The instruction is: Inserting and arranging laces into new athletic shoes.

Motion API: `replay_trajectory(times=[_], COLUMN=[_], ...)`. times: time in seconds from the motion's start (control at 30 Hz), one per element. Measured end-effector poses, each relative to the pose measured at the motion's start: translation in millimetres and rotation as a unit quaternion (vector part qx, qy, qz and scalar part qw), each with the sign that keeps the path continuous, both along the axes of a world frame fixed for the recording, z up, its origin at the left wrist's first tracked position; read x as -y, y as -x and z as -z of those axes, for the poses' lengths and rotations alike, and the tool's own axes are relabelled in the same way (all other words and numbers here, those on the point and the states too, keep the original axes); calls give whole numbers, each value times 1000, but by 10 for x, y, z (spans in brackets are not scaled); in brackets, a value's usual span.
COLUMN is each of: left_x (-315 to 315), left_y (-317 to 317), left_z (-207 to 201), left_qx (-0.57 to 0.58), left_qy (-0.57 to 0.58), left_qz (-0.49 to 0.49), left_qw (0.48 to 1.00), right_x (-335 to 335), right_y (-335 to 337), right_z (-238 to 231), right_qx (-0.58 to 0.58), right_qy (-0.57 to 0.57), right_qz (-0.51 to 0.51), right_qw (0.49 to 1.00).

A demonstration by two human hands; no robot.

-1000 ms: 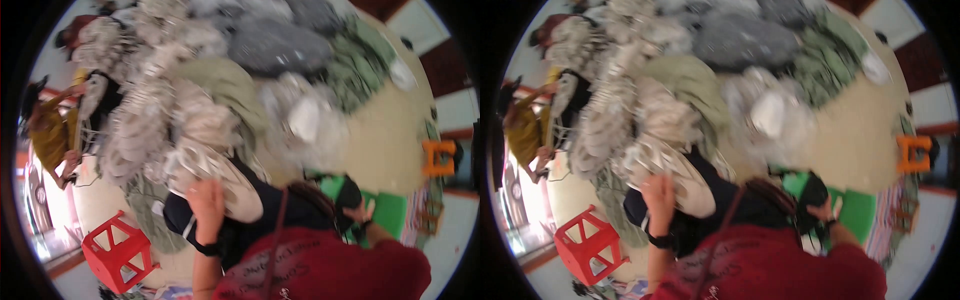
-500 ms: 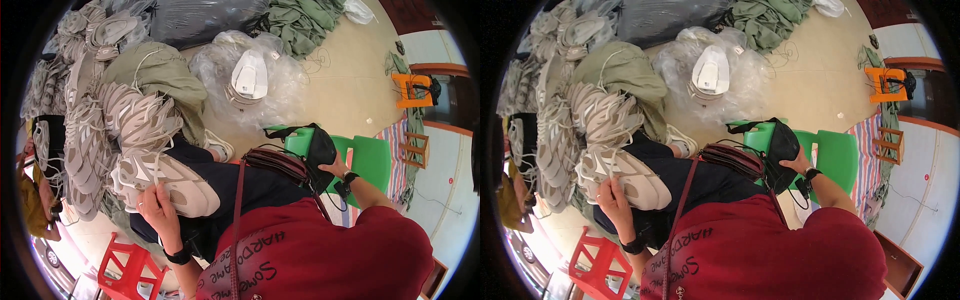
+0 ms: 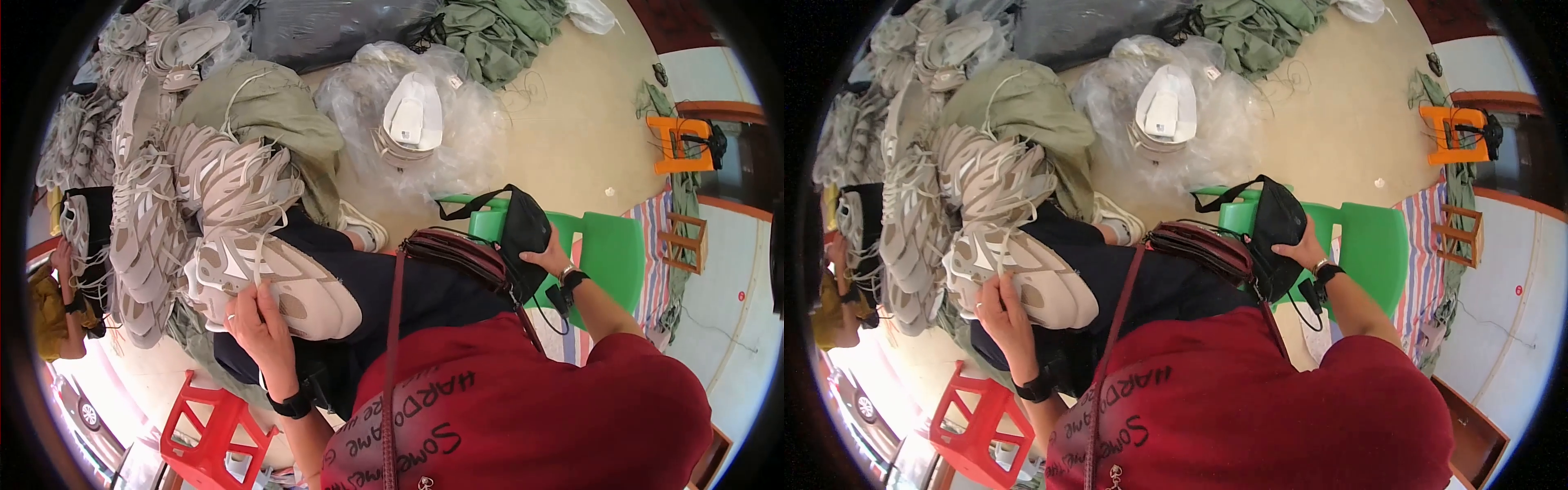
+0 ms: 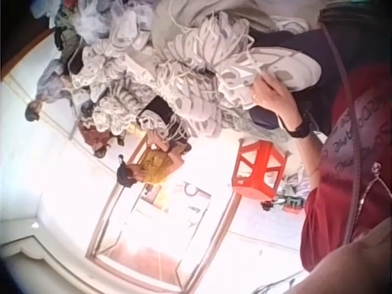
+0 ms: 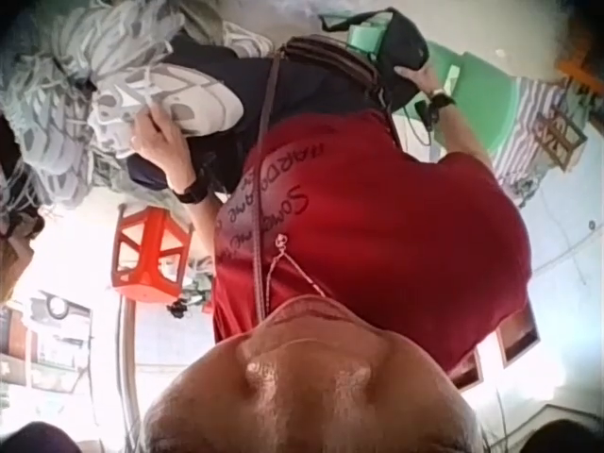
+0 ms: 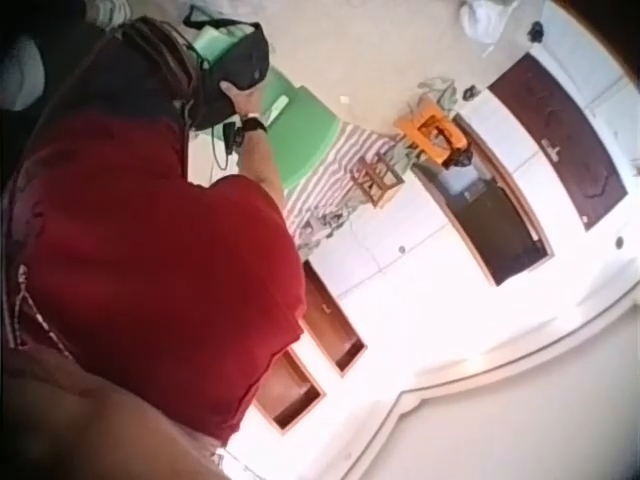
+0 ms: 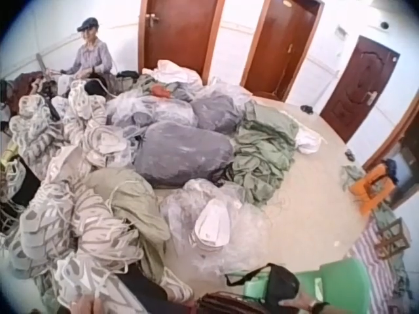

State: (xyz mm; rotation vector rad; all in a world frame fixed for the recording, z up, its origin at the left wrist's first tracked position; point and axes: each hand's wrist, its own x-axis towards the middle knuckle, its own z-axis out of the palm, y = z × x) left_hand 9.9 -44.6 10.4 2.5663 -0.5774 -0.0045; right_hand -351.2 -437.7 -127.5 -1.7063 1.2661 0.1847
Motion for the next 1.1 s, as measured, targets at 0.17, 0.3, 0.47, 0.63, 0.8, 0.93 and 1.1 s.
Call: replay_trajectory(times=[0.17,0.3,0.47,0.63,0.8,0.93,1.1], left_x=[-3,-23,20,64,-192,-10,-58], left_y=[25,44,20,0,48,51,74], left_z=[2,14,20,53,277,177,38], left_qx=[-4,0,2,9,160,55,79], left_qy=[3,4,8,22,-52,66,88], left_qz=[-12,-7,0,2,14,-13,-26], left_qw=[1000,1000,1000,1000,986,996,993], right_x=[77,5,-1,50,29,204,227], right_y=[-48,-237,-293,-181,-280,88,62], right_z=[1,-135,-152,4,49,293,430], right_qx=[-26,-50,-65,-40,161,136,39], right_qy=[-1,-14,-13,35,-70,-115,-75], right_qz=[-46,-68,-74,-89,-94,-88,-144], right_qw=[999,996,995,995,980,980,986])
